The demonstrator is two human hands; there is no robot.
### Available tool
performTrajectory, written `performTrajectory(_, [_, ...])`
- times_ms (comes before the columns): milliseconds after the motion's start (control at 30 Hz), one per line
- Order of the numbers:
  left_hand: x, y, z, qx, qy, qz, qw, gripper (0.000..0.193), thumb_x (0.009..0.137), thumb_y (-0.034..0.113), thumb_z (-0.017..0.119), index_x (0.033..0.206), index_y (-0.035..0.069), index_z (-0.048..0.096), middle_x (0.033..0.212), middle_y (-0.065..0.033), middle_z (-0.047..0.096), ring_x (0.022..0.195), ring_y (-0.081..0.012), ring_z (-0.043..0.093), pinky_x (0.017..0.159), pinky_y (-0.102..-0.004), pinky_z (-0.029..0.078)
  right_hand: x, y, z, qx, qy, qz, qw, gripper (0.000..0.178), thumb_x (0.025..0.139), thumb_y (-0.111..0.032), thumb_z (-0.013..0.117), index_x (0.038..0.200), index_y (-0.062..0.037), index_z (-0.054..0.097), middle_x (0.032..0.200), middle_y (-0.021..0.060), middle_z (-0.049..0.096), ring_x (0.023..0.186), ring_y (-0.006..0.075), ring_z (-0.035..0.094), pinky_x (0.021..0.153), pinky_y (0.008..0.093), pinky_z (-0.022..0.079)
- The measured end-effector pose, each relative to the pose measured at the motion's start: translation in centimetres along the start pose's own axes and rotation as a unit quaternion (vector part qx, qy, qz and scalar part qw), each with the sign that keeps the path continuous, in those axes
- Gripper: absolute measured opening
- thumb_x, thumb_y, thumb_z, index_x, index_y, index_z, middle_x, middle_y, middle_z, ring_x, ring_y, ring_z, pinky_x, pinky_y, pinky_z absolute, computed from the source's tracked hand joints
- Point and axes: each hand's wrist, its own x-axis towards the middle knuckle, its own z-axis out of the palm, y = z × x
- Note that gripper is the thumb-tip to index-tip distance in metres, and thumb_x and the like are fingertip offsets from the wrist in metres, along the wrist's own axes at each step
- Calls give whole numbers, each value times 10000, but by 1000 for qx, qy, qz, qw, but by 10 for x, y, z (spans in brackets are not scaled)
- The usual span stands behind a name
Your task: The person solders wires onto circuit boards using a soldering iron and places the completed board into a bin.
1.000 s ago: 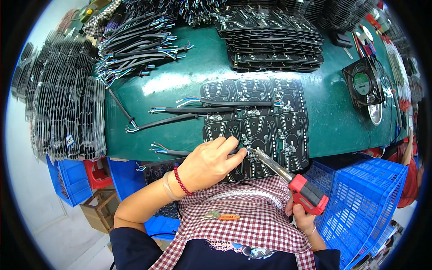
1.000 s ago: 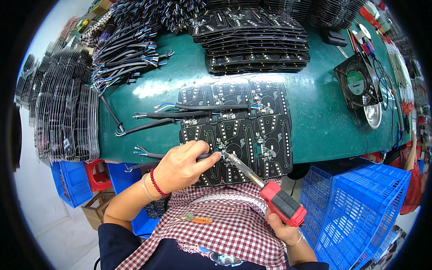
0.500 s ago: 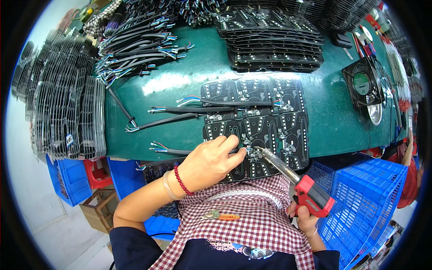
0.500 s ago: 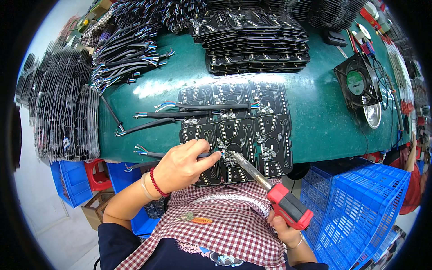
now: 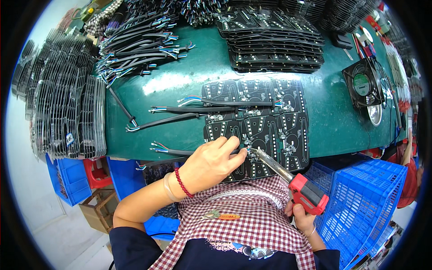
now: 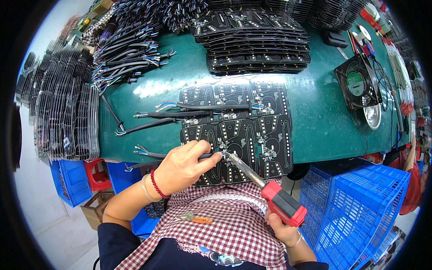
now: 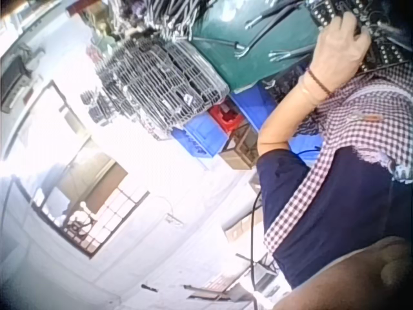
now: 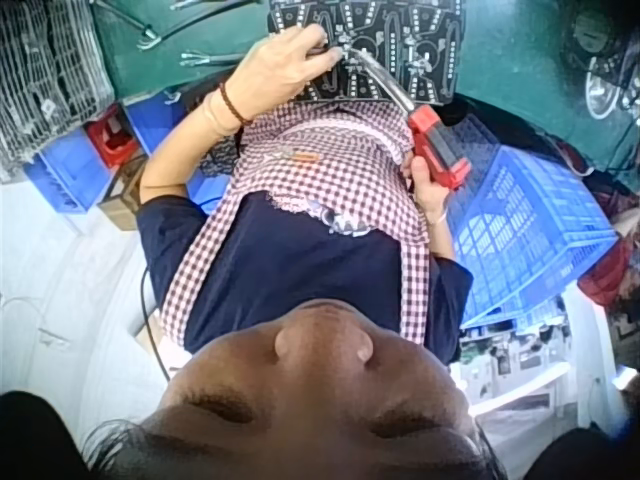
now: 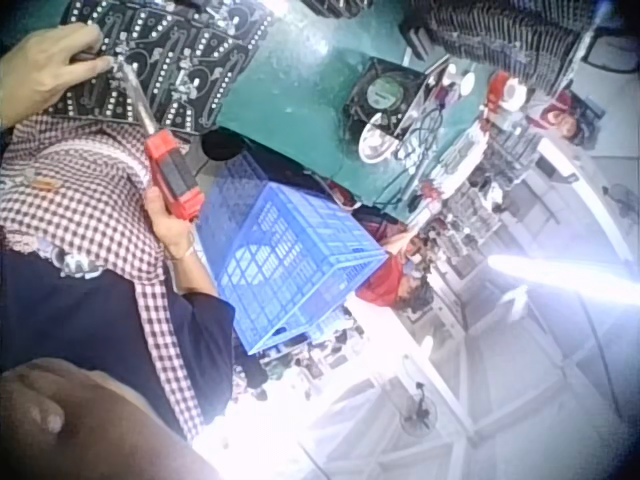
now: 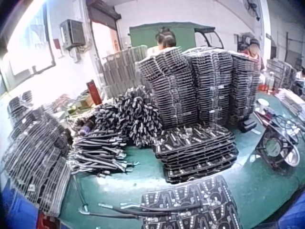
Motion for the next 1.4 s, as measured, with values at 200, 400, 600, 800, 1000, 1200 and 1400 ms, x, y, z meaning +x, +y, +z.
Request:
performTrajectory(200, [0, 2, 0, -1, 9, -2, 1000, 256, 774, 104, 610, 1011, 16, 649, 888, -73, 487, 748, -175, 531, 625, -279, 506, 2, 1, 1, -95, -10, -38, 995, 504, 943, -475, 568, 857, 22, 583, 652, 91, 593, 542, 136, 542, 494, 260, 421])
performTrajectory(400, [0, 5, 1, -7, 16, -23, 1000, 334, 725, 61, 625, 1057, 56, 657, 877, -66, 502, 725, -193, 549, 616, -306, 498, -4, 2, -2, -23, 2, -40, 999, 561, 942, -480, 560, 1074, 66, 558, 671, 98, 596, 543, 137, 535, 489, 259, 416])
performTrajectory(600, [0, 6, 3, -33, 35, -35, 998, 331, 704, 39, 637, 1033, 65, 665, 867, -71, 519, 709, -199, 568, 601, -316, 498, -2, 0, -5, 15, -1, -10, 1000, 350, 920, -318, 621, 1004, 21, 607, 713, 61, 603, 612, 128, 555, 568, 276, 458])
performTrajectory(800, [-1, 9, 4, -30, 52, -46, 997, 314, 699, 29, 640, 1009, 61, 676, 857, -75, 530, 692, -202, 583, 591, -318, 494, 0, 3, -3, -10, -14, -17, 1000, 578, 934, -456, 588, 1170, 66, 506, 686, 112, 601, 552, 139, 542, 497, 265, 424])
performTrajectory(1000, [0, 9, 3, -28, 50, -35, 998, 311, 714, 30, 628, 1022, 54, 668, 862, -73, 523, 695, -194, 570, 587, -320, 488, 2, -1, -3, -16, -2, -1, 1000, 498, 933, -459, 580, 888, 37, 587, 657, 104, 587, 544, 139, 540, 503, 265, 427])
performTrajectory(1200, [1, 10, 3, -23, 46, -37, 998, 300, 716, 33, 626, 1013, 51, 663, 860, -69, 508, 691, -190, 559, 592, -318, 484, 1, -2, -3, -42, -6, -5, 999, 494, 939, -449, 567, 904, 43, 590, 652, 99, 585, 541, 139, 537, 504, 262, 427])
performTrajectory(1400, [1, 13, 0, 5, 32, -37, 999, 218, 734, 81, 608, 944, 27, 635, 859, -56, 492, 742, -167, 551, 656, -303, 487, -4, 1, -9, 17, 39, -4, 999, 587, 902, -447, 622, 1181, 57, 514, 667, 121, 606, 512, 146, 535, 470, 263, 425])
